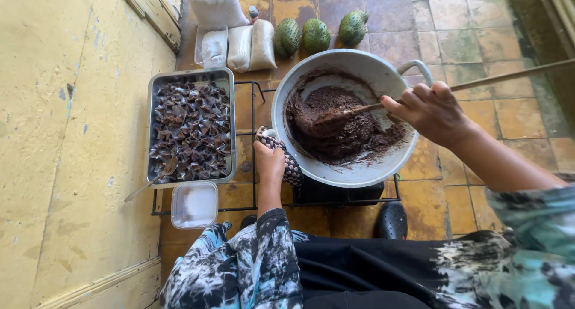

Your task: Stirring a thick dark paste in a large wok using a wooden paddle

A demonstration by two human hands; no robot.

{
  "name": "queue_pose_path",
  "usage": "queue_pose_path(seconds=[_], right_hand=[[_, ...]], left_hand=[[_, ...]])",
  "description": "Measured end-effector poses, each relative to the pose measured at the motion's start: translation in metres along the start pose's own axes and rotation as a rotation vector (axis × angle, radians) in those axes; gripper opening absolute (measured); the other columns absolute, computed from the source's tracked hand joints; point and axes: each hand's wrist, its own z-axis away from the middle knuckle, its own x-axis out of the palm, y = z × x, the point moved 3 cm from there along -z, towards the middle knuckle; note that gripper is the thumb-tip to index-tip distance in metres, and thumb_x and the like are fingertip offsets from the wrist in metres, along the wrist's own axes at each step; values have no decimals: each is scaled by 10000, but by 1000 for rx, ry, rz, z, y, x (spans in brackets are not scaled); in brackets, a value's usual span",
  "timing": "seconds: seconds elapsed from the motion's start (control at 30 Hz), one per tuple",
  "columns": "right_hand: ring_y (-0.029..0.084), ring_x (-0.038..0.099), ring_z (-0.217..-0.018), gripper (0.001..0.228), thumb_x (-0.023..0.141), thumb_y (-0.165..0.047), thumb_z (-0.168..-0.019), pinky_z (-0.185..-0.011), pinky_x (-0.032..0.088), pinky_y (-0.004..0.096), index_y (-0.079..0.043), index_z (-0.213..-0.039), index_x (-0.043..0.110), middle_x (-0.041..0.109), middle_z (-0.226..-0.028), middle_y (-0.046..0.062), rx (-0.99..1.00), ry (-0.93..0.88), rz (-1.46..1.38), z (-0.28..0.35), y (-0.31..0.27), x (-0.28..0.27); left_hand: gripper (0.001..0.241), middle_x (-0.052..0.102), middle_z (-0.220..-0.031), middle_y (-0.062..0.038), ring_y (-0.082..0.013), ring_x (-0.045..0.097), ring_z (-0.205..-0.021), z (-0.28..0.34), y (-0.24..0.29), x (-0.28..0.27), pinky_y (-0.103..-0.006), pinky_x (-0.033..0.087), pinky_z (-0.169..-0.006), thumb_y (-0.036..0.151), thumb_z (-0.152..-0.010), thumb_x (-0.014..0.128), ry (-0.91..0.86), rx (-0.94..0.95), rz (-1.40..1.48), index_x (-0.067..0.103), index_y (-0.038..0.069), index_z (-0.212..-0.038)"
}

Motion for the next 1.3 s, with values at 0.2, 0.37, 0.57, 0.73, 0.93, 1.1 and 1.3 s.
queue_pose_path(seconds=[0.2,0.37,0.57,0.73,0.93,1.1,1.3], right_hand=[[152,474,-771,410,702,-169,-1015,-836,267,350,-452,-1307,751,473,-816,-94,21,-3,262,0,15,-112],[148,677,-695,364,623,-227,-1036,-627,472,300,-359,-1373,667,697,-909,-30,235,-334,141,25,-20,-83],[206,677,-632,618,615,-43,-831,-553,569,358,-268,-1406,587,628,-902,46,224,-458,-43,42,-35,-54],[169,673,-640,520,598,-44,-875,-533,556,292,-273,-1339,647,626,-888,13,278,-357,-49,13,-39,-81],[127,651,-578,535,523,13,-931,-475,486,249,-280,-1365,630,718,-922,59,277,-706,-240,12,-42,-81],[203,688,-627,386,672,-263,-922,-560,587,361,-321,-1304,686,612,-878,7,328,-413,-25,19,-28,-103],[248,699,-656,365,636,-247,-941,-563,589,439,-310,-1300,635,619,-877,25,393,-669,-160,50,-40,-45]], left_hand=[[394,583,-1277,-234,-456,612,-1100,-20,-6,7,-544,479,-911,160,-894,431,-31,-118,28,382,47,-1268],[440,605,-1263,-215,-422,616,-1144,-5,-2,2,-530,500,-942,168,-860,459,-25,-71,31,403,47,-1280],[514,610,-1268,-205,-411,610,-1209,-10,-8,6,-522,518,-985,175,-823,496,-3,-16,38,413,33,-1310],[495,628,-1266,-171,-387,616,-1214,-19,-15,11,-502,521,-988,171,-806,503,10,-7,20,449,48,-1282],[466,629,-1252,-189,-383,620,-1205,-8,-12,8,-496,518,-997,184,-801,517,43,7,47,437,59,-1243],[490,625,-1257,-208,-399,624,-1199,-19,-19,12,-496,536,-970,174,-798,510,38,11,72,415,64,-1266],[504,606,-1283,-227,-412,617,-1201,-16,-17,10,-516,535,-970,192,-808,514,33,6,87,388,65,-1279]])
